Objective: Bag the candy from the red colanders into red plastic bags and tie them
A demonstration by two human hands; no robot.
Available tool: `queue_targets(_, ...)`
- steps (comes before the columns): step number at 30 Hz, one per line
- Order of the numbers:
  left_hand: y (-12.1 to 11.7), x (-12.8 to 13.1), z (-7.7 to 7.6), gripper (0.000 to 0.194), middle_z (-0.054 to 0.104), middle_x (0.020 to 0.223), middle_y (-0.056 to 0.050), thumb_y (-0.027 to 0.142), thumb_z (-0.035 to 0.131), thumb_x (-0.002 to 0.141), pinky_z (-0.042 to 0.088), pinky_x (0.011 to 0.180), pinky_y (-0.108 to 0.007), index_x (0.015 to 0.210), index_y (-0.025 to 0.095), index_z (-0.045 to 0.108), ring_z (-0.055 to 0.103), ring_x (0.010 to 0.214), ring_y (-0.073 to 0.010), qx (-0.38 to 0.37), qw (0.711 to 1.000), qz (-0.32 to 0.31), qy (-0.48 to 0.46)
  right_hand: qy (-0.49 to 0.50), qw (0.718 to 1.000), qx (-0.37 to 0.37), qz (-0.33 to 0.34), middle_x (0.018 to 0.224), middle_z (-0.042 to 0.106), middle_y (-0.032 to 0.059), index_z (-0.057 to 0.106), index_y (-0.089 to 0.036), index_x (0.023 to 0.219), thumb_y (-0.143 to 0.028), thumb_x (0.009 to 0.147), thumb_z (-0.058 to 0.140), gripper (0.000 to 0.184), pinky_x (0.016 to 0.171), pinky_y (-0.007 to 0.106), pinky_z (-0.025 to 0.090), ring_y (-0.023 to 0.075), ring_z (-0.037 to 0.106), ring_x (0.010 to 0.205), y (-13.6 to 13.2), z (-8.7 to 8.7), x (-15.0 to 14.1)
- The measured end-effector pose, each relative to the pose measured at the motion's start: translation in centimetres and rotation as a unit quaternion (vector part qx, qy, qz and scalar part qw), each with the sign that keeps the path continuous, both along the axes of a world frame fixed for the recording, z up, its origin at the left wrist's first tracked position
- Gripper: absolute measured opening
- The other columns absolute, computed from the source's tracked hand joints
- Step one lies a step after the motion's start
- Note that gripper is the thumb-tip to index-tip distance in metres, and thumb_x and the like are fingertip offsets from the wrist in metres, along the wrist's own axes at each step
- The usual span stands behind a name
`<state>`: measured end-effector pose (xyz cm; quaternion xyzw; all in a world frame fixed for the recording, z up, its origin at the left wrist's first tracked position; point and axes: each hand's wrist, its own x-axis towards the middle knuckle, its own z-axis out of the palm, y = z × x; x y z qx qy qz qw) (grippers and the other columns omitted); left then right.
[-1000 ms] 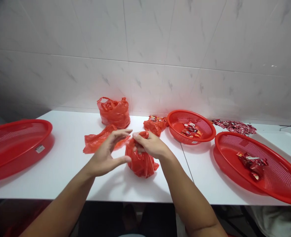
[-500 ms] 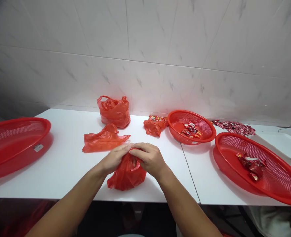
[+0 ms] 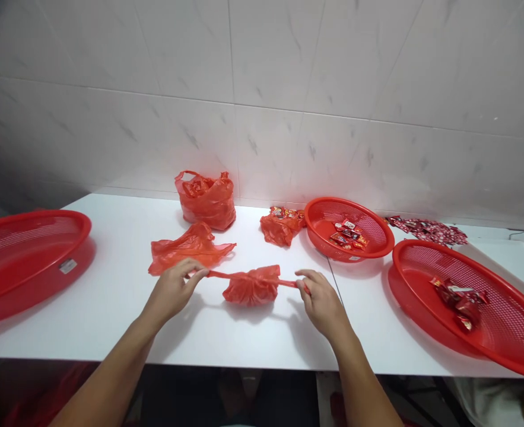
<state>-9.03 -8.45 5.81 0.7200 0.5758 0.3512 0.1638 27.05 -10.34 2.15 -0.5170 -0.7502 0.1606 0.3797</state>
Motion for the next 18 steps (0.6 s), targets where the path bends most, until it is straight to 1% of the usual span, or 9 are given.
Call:
queue_targets(2,-0.3,-0.3,-1.5,0.035,0.074,0.094,-0.005,0.049,0.058,0.101,0.051,0.075,-0.031,0.084,0.021,0.072,0.066,0.084,-0.0214,-0.025,1.000,0.012,-0.002,0.045,0.995,-0.086,-0.010,0.119,0.074,0.0123,0.058,-0.023,0.067,-0.052,0.110,0.039,0.055,0.086,0.045,0.057,0.0276,0.070,0.096,-0.7,-1.4,0.9)
queue_targets(4,-0.7,0.2,-2.3,0.037,0.074,0.098,-0.006,0.050,0.055,0.103,0.054,0.079,-0.032,0.088,0.021,0.070,0.068,0.089,-0.0220,-0.054,0.997,0.004,-0.048,0.117,0.982,-0.148,0.012,0.125,0.071,0.0138,0.061,-0.021,0.070,-0.058,0.108,0.040,0.057,0.079,0.041,0.058,0.0245,0.070,0.088,-1.2,-1.9,0.9)
queue_targets(5,-0.8,0.7,-2.6,0.035,0.075,0.104,-0.007,0.051,0.054,0.104,0.056,0.085,-0.034,0.095,0.021,0.070,0.070,0.097,-0.0229,-0.062,0.994,-0.011,-0.087,0.158,0.972,-0.173,0.036,0.130,0.069,0.0149,0.064,-0.021,0.074,-0.060,0.108,0.041,0.057,0.077,0.040,0.059,0.0238,0.071,0.087,-1.3,-1.8,0.7)
queue_targets(7,-0.9,1.8,-3.0,0.036,0.071,0.130,-0.010,0.051,0.060,0.102,0.054,0.103,-0.040,0.125,0.024,0.065,0.067,0.122,-0.0260,-0.066,0.983,-0.067,-0.160,0.223,0.945,-0.218,0.099,0.143,0.062,0.0173,0.071,-0.020,0.094,-0.062,0.107,0.041,0.054,0.074,0.038,0.060,0.0238,0.072,0.092,-1.2,-1.4,-0.1)
queue_targets(9,-0.7,3.0,-3.7,0.081,0.050,0.161,-0.016,0.049,0.078,0.090,0.044,0.120,-0.049,0.158,0.030,0.036,0.048,0.149,-0.0307,-0.070,0.972,-0.122,-0.186,0.241,0.928,-0.255,0.125,0.153,0.054,0.0186,0.067,-0.021,0.121,-0.064,0.106,0.044,0.051,0.073,0.039,0.061,0.0237,0.074,0.093,-0.6,-1.5,-1.2)
queue_targets(11,-0.4,4.1,-5.0,0.127,0.027,0.174,-0.019,0.044,0.093,0.074,0.037,0.125,-0.056,0.168,0.035,0.008,0.029,0.161,-0.0360,-0.088,0.971,-0.142,-0.174,0.218,0.937,-0.256,0.094,0.157,0.049,0.0189,0.058,-0.023,0.138,-0.063,0.100,0.057,0.055,0.083,0.043,0.062,0.0251,0.074,0.099,0.3,-2.2,-2.5)
queue_targets(13,-0.3,5.2,-6.3,0.144,0.021,0.175,-0.022,0.041,0.098,0.067,0.037,0.125,-0.059,0.169,0.035,-0.003,0.026,0.162,-0.0391,-0.115,0.969,-0.135,-0.171,0.210,0.949,-0.231,0.050,0.157,0.050,0.0179,0.047,-0.026,0.149,-0.060,0.094,0.070,0.069,0.098,0.049,0.058,0.0284,0.071,0.113,1.0,-3.5,-3.8)
queue_targets(15,-0.5,6.2,-7.3,0.143,0.027,0.173,-0.022,0.041,0.096,0.070,0.039,0.124,-0.059,0.169,0.036,-0.008,0.035,0.158,-0.0387,-0.135,0.965,-0.132,-0.180,0.227,0.948,-0.220,0.040,0.150,0.057,0.0162,0.034,-0.027,0.159,-0.056,0.092,0.072,0.082,0.107,0.051,0.054,0.0298,0.067,0.124,1.3,-4.8,-5.1)
queue_targets(18,-1.2,7.4,-7.6,0.119,0.032,0.172,-0.018,0.038,0.086,0.083,0.038,0.126,-0.058,0.169,0.036,0.003,0.041,0.155,-0.0366,-0.119,0.969,-0.131,-0.170,0.237,0.940,-0.238,0.057,0.138,0.065,0.0131,0.035,-0.028,0.162,-0.056,0.098,0.063,0.076,0.104,0.050,0.056,0.0291,0.069,0.119,1.0,-6.0,-6.5)
